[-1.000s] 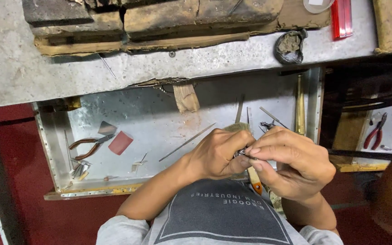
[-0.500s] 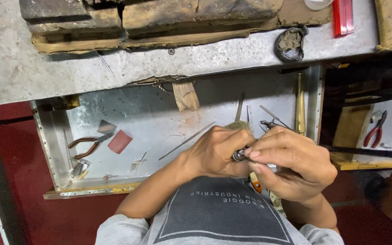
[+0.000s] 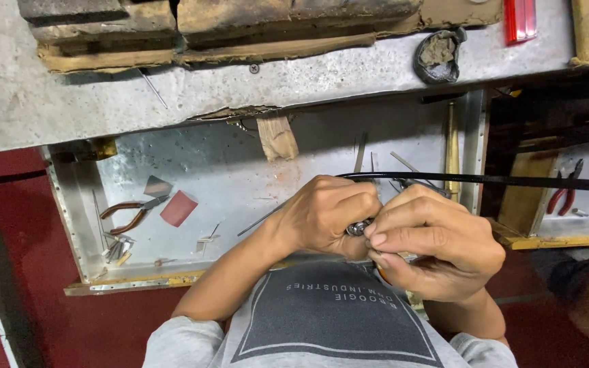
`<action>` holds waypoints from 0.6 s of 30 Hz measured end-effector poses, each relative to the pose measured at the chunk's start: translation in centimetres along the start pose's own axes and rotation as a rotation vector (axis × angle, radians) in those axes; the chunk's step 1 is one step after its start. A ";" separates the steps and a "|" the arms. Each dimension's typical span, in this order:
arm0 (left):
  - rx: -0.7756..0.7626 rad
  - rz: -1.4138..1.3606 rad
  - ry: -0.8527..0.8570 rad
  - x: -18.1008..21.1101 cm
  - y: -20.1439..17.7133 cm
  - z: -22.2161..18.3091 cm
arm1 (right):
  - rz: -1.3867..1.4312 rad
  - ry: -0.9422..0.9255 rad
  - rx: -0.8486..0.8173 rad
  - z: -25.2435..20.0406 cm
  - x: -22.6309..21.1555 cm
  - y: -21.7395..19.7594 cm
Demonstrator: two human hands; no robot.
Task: Polishing a metal ring using a rotary tool and inspecting the finish with a jeweler's loupe.
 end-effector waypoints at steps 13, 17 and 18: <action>-0.031 -0.080 -0.029 0.3 0.2 -0.3 | 0.024 0.001 0.023 0.7 -0.6 0.1; 0.024 -0.122 -0.097 -1.8 2.2 -3.3 | 0.055 0.128 0.281 -0.3 0.2 -1.4; 0.016 -0.127 -0.087 -1.8 2.0 -3.5 | 0.045 0.123 0.290 1.0 0.8 -2.7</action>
Point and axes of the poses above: each hand's wrist, its own z-axis towards the middle knuckle, its own y-axis out of the palm, x = y × z, the point moved 1 cm from there along z, towards the middle knuckle
